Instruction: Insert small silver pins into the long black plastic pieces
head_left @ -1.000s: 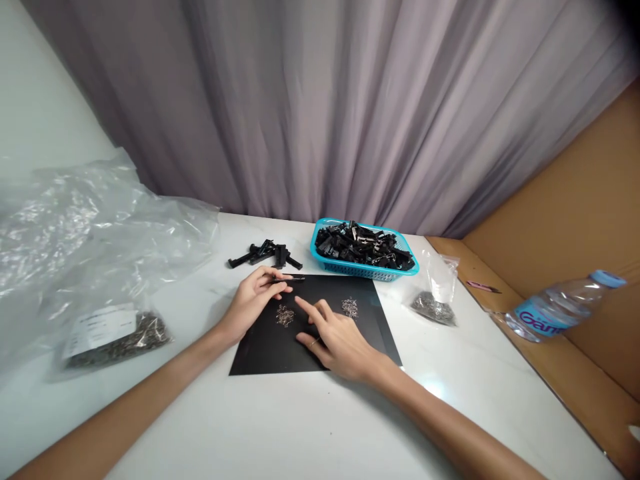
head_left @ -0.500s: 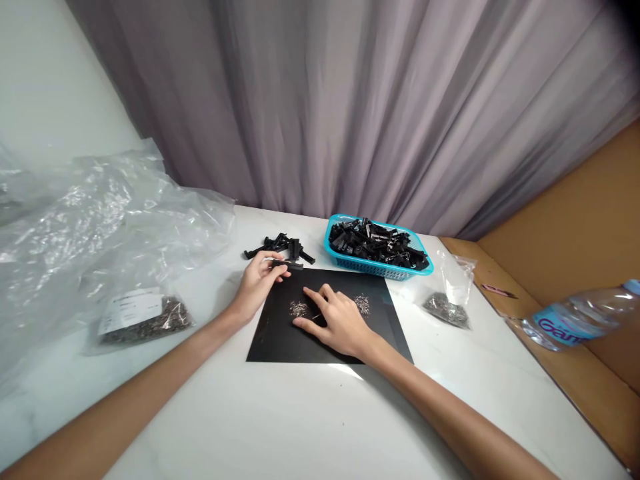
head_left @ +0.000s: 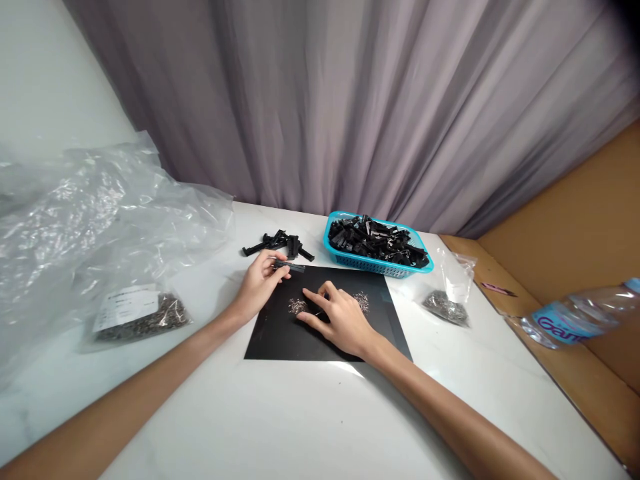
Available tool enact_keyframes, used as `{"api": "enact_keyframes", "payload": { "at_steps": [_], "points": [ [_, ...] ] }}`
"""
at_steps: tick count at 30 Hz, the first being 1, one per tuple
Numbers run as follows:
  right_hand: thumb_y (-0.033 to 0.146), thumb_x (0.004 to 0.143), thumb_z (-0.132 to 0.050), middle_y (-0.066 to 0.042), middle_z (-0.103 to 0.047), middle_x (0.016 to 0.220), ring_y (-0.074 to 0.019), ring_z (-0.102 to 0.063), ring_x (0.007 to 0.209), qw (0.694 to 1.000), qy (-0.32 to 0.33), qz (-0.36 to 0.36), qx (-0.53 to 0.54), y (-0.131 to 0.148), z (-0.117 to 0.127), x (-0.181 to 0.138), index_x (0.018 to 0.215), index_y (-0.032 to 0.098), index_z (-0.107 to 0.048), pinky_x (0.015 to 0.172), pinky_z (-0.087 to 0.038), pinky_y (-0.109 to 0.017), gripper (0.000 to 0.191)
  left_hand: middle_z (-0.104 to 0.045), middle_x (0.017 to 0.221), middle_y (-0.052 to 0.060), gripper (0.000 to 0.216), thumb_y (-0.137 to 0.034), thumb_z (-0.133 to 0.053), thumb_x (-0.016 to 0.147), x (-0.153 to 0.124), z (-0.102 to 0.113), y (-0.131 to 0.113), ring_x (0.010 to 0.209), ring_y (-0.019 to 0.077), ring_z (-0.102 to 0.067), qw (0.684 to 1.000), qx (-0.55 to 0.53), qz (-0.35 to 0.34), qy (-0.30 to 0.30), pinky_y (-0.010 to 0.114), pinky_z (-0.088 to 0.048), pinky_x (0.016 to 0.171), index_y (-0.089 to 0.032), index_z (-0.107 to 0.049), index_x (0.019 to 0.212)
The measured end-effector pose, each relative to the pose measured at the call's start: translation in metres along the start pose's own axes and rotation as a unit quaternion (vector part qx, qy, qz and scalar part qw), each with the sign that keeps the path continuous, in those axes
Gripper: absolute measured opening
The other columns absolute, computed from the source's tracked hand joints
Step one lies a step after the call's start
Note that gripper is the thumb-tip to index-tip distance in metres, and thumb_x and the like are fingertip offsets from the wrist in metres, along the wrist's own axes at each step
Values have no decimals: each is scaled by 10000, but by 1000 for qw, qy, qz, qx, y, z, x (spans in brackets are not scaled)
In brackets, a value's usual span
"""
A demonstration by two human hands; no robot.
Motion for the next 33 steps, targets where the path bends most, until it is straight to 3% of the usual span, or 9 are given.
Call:
{"api": "enact_keyframes", "payload": {
  "at_steps": [4,6,15,19,23,25,28,33],
  "points": [
    [363,1019,-623,-33,-706,923,-170,-647,791,998,-66,-5,5,-5,8,-2,1022,218,-763,730,-438,-319,202,-648,920,3,279,-359,-735,790,1,-1,1,761,158,-687,1000,6,-8,4,303,-540,738,-206,-578,962],
    [304,1013,-629,-18,-697,845,-161,-638,769,995,-99,-20,11,-9,13,-4,897,214,-749,708,-406,-319,190,-644,918,1,273,-355,-731,796,1,-1,2,764,158,-691,1000,8,-11,5,305,-547,748,-207,-574,962],
    [281,1027,-618,-10,-757,910,-150,-663,765,996,-79,-18,24,-10,14,-11,954,218,-754,733,-357,-326,166,-661,974,10,247,-335,-734,828,-3,-4,4,790,157,-714,1000,6,-12,14,315,-570,785,-206,-588,981],
    [286,1048,-590,-12,-773,952,-157,-682,795,997,-65,-32,16,-16,31,-14,1042,230,-756,725,-335,-330,175,-684,936,21,275,-378,-750,838,-6,-7,-2,826,189,-748,1000,-16,-1,23,344,-598,819,-194,-578,950],
    [408,1044,-586,-1,-745,829,-167,-665,756,999,-31,-44,4,-18,47,-19,1063,242,-768,743,-332,-344,247,-729,917,49,317,-437,-753,855,-10,-12,-7,912,241,-779,998,-47,20,28,414,-602,934,-184,-566,894],
    [475,1017,-609,-8,-718,814,-181,-658,764,999,-4,-35,-10,-15,45,-24,1202,250,-745,757,-343,-352,322,-746,952,68,323,-452,-740,867,-12,-15,-8,968,259,-779,996,-72,31,31,441,-591,985,-178,-571,874],
    [441,1027,-599,-58,-698,972,-211,-662,878,998,37,7,-51,-8,32,-31,1359,257,-674,794,-368,-369,387,-751,998,74,312,-423,-772,851,-16,-20,-8,1090,287,-750,987,-141,65,41,470,-564,1054,-169,-591,850],
    [351,1052,-553,-98,-656,1088,-231,-637,916,996,65,19,-64,-3,18,-34,1387,248,-647,827,-404,-387,363,-743,1007,66,232,-305,-801,842,-26,-30,-12,1188,303,-702,958,-242,139,61,489,-555,1084,-161,-619,836]
  ]
}}
Point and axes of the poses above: each hand's wrist, its own x-axis towards the middle knuckle, its own z-axis out of the back of the hand, y = z × x, the point moved 7 cm from there along x, towards the middle knuckle
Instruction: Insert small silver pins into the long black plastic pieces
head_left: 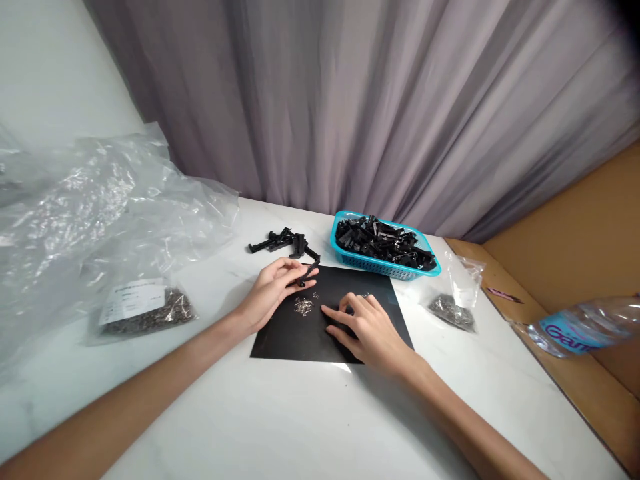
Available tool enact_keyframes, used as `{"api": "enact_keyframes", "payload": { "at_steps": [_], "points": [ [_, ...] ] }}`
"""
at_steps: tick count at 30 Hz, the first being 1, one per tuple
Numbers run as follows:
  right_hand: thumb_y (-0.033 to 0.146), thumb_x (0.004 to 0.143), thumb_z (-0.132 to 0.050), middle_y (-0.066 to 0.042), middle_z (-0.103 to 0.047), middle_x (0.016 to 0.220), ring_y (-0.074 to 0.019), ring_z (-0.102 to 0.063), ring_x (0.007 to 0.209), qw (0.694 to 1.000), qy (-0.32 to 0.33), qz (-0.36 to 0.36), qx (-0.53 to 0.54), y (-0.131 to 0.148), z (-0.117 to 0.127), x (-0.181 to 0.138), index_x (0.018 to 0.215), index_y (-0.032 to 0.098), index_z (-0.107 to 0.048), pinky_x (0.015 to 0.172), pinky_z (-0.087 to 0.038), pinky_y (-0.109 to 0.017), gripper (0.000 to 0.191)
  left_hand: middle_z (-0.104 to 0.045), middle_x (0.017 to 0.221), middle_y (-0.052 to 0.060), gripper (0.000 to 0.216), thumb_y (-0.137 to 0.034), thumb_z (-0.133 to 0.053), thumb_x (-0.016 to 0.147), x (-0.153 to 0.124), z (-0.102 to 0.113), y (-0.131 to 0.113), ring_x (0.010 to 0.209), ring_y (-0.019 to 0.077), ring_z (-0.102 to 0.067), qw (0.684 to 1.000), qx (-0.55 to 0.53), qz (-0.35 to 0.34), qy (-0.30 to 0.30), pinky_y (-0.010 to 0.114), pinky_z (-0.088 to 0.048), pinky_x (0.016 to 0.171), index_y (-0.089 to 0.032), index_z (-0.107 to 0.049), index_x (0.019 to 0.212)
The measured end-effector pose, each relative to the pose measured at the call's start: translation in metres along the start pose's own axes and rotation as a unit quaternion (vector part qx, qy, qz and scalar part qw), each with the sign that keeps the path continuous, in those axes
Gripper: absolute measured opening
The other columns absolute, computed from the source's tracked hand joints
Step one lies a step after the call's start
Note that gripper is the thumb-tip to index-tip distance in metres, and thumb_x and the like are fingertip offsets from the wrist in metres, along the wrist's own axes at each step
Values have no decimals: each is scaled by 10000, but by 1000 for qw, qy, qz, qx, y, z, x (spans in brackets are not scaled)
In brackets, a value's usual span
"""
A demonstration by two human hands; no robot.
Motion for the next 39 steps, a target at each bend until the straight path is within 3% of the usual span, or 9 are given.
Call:
{"api": "enact_keyframes", "payload": {
  "at_steps": [4,7,13,20,24,27,30,34,39],
  "points": [
    [276,1033,-599,-63,-684,1102,-215,-644,925,997,-17,-31,66,-2,1,4,1171,234,-706,873,-403,-378,179,-732,1102,86,145,-190,-774,863,-7,-9,2,1187,282,-687,999,-28,44,10,481,-588,1055,-157,-666,955],
    [174,1023,-597,-24,-710,1014,-194,-644,883,994,-28,-51,89,-7,2,6,974,217,-688,864,-387,-359,112,-723,1175,106,211,-132,-741,880,-11,-14,4,1220,281,-666,997,-34,71,18,478,-597,1049,-158,-676,1079],
    [203,1037,-584,-29,-723,1009,-189,-629,848,997,-32,-43,57,-12,12,6,1119,226,-706,789,-377,-347,149,-746,1188,143,226,-147,-659,949,-13,-19,7,1180,295,-706,994,-45,84,54,517,-569,1074,-139,-651,1175],
    [338,996,-657,-90,-689,1048,-257,-597,930,998,31,35,-49,16,19,-5,1263,223,-702,867,-393,-414,294,-748,1215,112,182,-252,-700,932,-9,-13,9,1192,301,-713,997,4,59,53,495,-483,1178,-165,-723,1090],
    [250,1005,-637,-62,-708,943,-248,-584,892,998,-19,13,-54,17,13,-4,1041,221,-730,832,-379,-400,104,-727,1277,109,262,-255,-740,890,-8,-11,10,1251,289,-681,995,56,44,74,461,-447,1203,-180,-728,1141],
    [162,1030,-542,-57,-703,853,-229,-582,823,997,-53,2,-48,12,9,0,882,204,-681,777,-354,-376,207,-699,1338,106,334,-273,-738,881,-9,-12,9,1257,274,-669,991,94,35,86,436,-486,1149,-206,-712,1207],
    [148,1031,-521,-43,-718,869,-203,-598,794,996,-80,-24,28,3,17,4,904,204,-656,773,-349,-357,193,-695,1338,74,307,-323,-699,907,-12,-21,4,1254,253,-642,976,167,1,137,383,-513,1072,-244,-722,1203],
    [210,1012,-579,0,-740,874,-167,-602,719,964,-117,-130,199,-21,34,1,929,225,-669,780,-377,-336,124,-717,1209,44,276,-386,-611,960,-18,-28,3,973,204,-679,948,261,-21,180,360,-531,937,-268,-725,1182],
    [335,973,-626,-18,-766,885,-194,-686,810,896,-99,-178,394,-30,35,1,909,221,-707,748,-454,-311,154,-662,1272,50,267,-399,-517,1016,-23,-31,4,1177,243,-611,931,299,-57,201,387,-479,1027,-281,-682,1189]
  ]
}}
Point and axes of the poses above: each hand's wrist, its own x-axis towards the middle knuckle, its own z-axis out of the back of the hand, y = z × x, the point moved 7 cm from there along x, towards the middle knuckle
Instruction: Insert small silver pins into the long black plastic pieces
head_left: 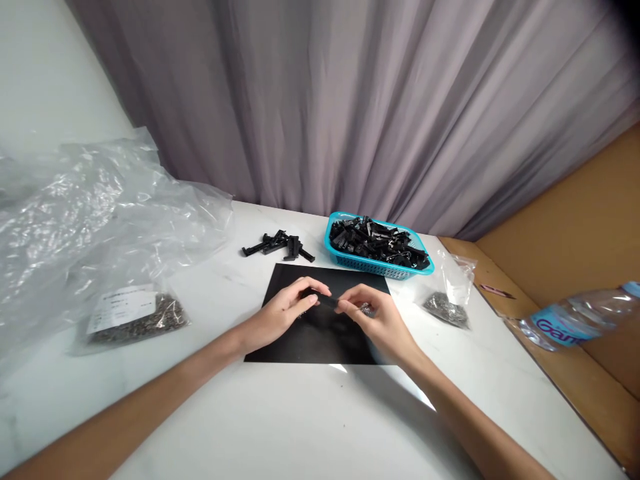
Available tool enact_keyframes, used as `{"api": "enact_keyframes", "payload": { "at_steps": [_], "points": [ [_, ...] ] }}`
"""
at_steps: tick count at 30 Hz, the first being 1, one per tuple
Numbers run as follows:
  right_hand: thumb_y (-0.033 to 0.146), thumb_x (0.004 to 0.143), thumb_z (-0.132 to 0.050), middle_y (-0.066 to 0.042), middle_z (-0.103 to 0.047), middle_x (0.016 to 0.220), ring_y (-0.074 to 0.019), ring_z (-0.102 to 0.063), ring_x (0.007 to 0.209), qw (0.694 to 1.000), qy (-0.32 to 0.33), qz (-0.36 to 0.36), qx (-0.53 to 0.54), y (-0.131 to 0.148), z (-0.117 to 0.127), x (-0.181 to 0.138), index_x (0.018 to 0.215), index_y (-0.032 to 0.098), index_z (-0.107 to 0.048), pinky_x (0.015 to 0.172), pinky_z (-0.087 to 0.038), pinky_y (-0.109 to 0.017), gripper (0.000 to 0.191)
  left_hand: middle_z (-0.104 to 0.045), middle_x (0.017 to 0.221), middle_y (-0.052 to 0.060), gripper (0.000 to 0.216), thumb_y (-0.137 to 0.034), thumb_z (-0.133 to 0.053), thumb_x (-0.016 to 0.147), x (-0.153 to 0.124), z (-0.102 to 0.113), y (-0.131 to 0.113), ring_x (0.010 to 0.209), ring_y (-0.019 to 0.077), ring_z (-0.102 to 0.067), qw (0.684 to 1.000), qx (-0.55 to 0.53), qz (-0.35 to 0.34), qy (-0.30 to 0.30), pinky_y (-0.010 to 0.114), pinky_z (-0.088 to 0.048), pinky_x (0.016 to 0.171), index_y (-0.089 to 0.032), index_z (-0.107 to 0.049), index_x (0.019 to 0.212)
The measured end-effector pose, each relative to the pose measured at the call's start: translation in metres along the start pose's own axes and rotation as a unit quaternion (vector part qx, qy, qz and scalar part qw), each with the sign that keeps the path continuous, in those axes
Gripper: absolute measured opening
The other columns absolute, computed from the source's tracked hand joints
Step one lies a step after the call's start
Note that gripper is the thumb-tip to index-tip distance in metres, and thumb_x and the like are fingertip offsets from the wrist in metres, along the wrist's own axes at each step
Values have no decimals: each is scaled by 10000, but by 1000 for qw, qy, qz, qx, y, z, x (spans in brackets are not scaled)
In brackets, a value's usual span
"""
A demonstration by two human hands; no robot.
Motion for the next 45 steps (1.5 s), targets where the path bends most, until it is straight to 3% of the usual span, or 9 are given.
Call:
{"api": "enact_keyframes", "payload": {
  "at_steps": [5,14,17,20,24,29,33,41,45],
  "points": [
    [374,929,-671,-34,-763,901,-199,-683,842,997,-20,-6,70,7,0,-2,887,217,-736,774,-499,-311,175,-605,1368,55,204,-383,-539,1013,-1,-5,-6,1199,232,-608,999,-3,-34,-27,384,-460,1068,-286,-691,1108],
    [426,886,-725,-41,-760,885,-193,-666,822,987,-40,-41,147,-3,-5,-2,868,208,-756,762,-509,-316,220,-693,1130,52,260,-485,-562,991,-4,-25,-7,1189,243,-652,997,-68,18,13,411,-494,1074,-256,-652,1077],
    [430,869,-738,-44,-758,885,-187,-662,791,985,-41,-55,155,-6,-5,-1,862,203,-752,752,-517,-317,228,-669,1258,69,417,-508,-781,819,-7,-25,-2,1304,297,-613,997,-62,45,10,459,-486,1107,-265,-609,1110],
    [422,858,-744,-42,-758,887,-189,-665,793,986,-38,-58,151,-9,-6,0,847,205,-751,763,-521,-320,217,-623,1345,86,694,-441,-936,624,-9,-25,1,1360,355,-561,998,46,37,1,523,-463,1129,-278,-564,1186],
    [402,874,-719,-31,-759,866,-191,-666,812,993,-30,-43,107,-16,-7,2,838,209,-755,784,-514,-319,199,-601,1327,77,651,-363,-871,721,-10,-26,6,1296,326,-585,986,164,-11,-38,513,-476,1113,-289,-529,1270],
    [383,863,-715,-38,-773,893,-189,-651,766,997,21,-54,56,-30,-13,4,831,204,-760,734,-508,-318,187,-596,1317,59,609,-365,-832,779,-11,-28,13,1254,291,-603,976,200,-55,-65,453,-503,1093,-304,-511,1293],
    [392,864,-716,-45,-764,855,-202,-692,798,992,57,-51,100,-27,-18,4,834,194,-755,756,-525,-326,204,-622,1273,46,540,-353,-784,838,-12,-26,8,1218,281,-633,972,213,-68,-74,433,-517,1078,-311,-517,1306],
    [434,881,-729,-38,-757,856,-189,-698,813,980,20,-53,191,-10,-11,1,887,203,-711,751,-518,-311,232,-601,1431,50,518,-528,-703,901,-13,-23,-9,1306,308,-583,972,222,-65,-50,454,-437,1175,-347,-577,1370],
    [427,899,-725,-30,-747,874,-172,-666,791,977,25,-30,209,-4,-11,1,904,210,-721,702,-495,-291,216,-601,1438,64,482,-528,-661,927,-12,-23,-7,1154,284,-668,979,187,-53,-62,441,-515,1098,-321,-591,1357]
  ]
}}
Point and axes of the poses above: each hand's wrist, its own x-axis towards the middle knuckle, its own z-axis out of the back of the hand, y = z × x, the point moved 7 cm from there along x, towards the middle knuckle
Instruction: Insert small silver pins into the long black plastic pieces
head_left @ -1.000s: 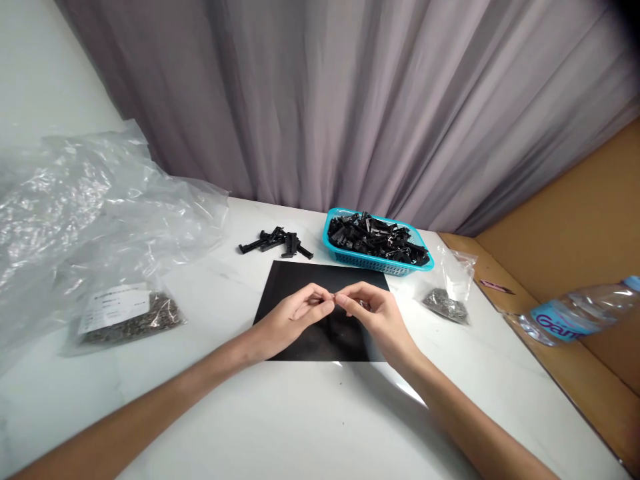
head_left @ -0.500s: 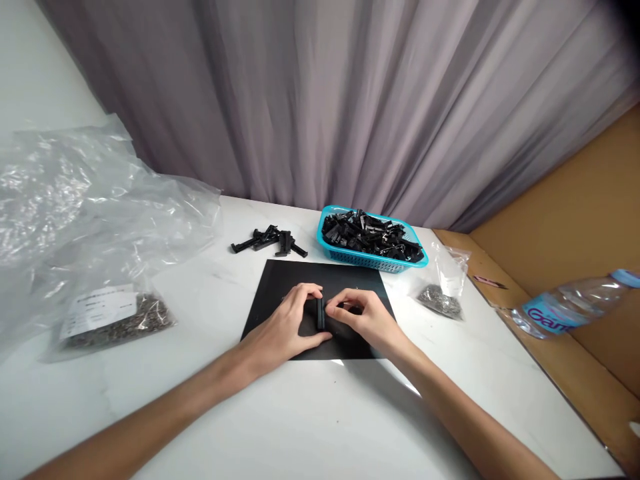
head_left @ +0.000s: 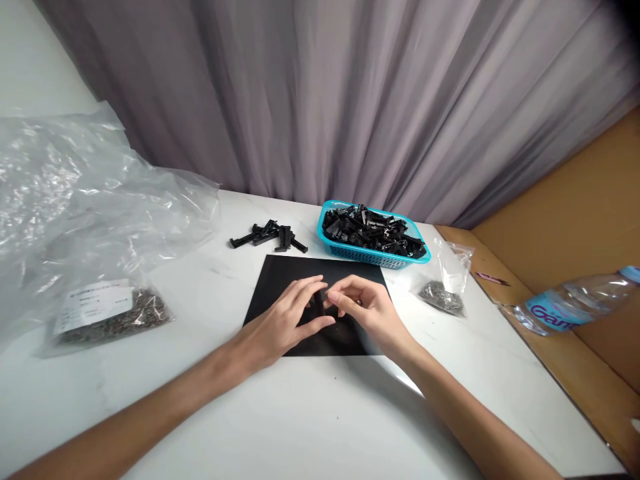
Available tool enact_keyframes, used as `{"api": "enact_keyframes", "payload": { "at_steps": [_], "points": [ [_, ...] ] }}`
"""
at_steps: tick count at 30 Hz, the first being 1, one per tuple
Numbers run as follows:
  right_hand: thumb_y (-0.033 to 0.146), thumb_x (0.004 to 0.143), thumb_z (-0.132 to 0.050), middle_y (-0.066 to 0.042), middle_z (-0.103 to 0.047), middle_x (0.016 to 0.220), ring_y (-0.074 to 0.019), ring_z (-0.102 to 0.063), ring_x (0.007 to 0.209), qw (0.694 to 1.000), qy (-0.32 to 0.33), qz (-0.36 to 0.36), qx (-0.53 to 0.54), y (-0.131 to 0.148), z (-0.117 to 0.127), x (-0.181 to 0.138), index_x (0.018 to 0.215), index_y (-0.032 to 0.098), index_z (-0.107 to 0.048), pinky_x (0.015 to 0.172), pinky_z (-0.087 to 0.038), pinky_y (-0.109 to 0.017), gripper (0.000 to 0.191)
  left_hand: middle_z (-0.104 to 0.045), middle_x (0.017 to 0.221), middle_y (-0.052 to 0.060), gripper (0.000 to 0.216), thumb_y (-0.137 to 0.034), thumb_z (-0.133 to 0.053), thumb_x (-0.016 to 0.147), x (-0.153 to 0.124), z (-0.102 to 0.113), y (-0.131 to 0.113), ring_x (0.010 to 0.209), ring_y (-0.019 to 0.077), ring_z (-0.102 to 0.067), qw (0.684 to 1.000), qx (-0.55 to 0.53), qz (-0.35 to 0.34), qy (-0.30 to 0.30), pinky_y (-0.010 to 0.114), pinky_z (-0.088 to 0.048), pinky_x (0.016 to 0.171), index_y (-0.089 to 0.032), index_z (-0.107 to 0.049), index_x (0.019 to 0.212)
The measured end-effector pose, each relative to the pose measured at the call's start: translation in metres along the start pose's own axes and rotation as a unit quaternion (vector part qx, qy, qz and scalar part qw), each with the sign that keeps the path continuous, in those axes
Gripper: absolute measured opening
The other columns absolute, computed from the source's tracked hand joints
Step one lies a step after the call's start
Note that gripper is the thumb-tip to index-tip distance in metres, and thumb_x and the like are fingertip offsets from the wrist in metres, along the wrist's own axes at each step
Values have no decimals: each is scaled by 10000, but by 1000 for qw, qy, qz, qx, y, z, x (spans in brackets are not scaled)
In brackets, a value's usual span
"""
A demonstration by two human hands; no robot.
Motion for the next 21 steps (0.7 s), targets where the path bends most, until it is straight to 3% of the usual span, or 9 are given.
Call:
{"api": "enact_keyframes", "payload": {
  "at_steps": [3,7,16,21],
  "points": [
    [423,874,-758,-17,-725,839,-154,-616,737,999,-30,3,-33,2,5,0,873,210,-752,673,-473,-282,213,-623,1391,70,573,-559,-708,888,0,1,0,1093,264,-708,1000,-18,-3,-2,420,-585,1014,-307,-548,1377],
    [437,833,-799,-28,-739,859,-143,-596,704,1000,-12,-17,-18,2,7,1,888,205,-778,618,-469,-266,239,-625,1411,74,766,-528,-801,816,0,4,3,1230,285,-685,1000,-8,-19,1,454,-586,1059,-300,-449,1456],
    [433,832,-816,-26,-737,842,-129,-602,711,998,44,-35,-14,3,2,-1,870,197,-774,599,-439,-242,242,-581,1496,126,686,-294,-792,845,-2,16,-13,1246,260,-688,986,-31,-152,-68,421,-576,1095,-229,-473,1449],
    [401,865,-792,-11,-719,791,-106,-538,659,998,55,-31,-28,6,0,-4,865,191,-782,609,-393,-250,211,-590,1477,140,753,-252,-777,857,-3,17,-23,1244,261,-687,979,0,-194,-61,415,-582,1090,-207,-425,1521]
  ]
}}
Point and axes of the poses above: each hand's wrist, its own x-axis towards the middle knuckle, its own z-axis out of the back of the hand, y = z × x, the point moved 7 cm from there along x, towards the middle knuckle
